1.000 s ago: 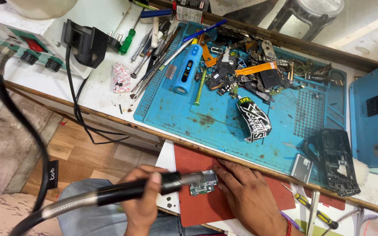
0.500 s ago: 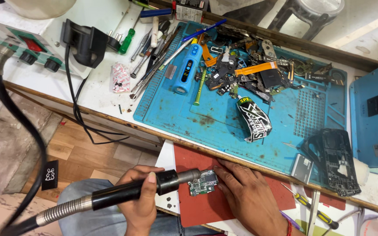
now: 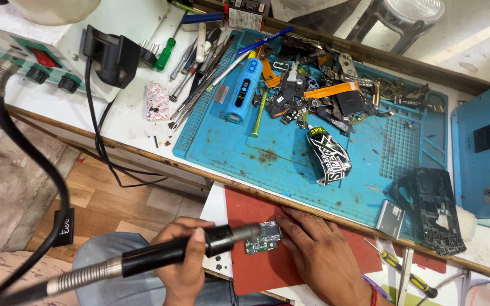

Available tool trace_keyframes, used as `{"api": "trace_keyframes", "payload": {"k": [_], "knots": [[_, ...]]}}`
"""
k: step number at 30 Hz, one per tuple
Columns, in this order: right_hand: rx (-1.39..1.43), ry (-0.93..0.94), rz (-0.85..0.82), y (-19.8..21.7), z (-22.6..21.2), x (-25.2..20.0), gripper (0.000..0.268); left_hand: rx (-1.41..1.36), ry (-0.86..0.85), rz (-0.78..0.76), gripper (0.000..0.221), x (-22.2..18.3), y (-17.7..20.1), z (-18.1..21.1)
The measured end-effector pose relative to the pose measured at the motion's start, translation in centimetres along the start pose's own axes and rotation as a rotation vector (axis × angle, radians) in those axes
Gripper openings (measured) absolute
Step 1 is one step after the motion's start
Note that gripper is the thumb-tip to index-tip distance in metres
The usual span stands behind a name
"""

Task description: The person applies heat to a circuit board using a handheld tool while holding it in place by hand on a workbench.

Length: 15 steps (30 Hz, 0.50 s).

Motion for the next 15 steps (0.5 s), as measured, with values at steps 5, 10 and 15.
{"api": "trace_keyframes", "payload": {"k": [5,10,15], "knots": [[-0.004,0.006,0.004,0.2,-0.1,0.0,0.04,0.066,-0.141,-0.162,0.025,0.4,-0.4,1.1],[0.008,0.032,0.023,0.5,-0.4,0.1,0.038,0.074,-0.11,-0.157,0.022,0.4,-0.3,0.8],[0.01,0.037,0.018,0.7,-0.6,0.2,0.039,-0.031,-0.004,-0.019,0.024,0.1,-0.2,0.1]]}}
Point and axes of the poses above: each hand's wrist, its own x-axis towards the middle knuckle, its own y-axis out of the back of the hand, z = x × y, the point moved 4 cm from there along x, towards the middle knuckle, and after that the axes turned 10 degrees about z, right-handed, at the moved point
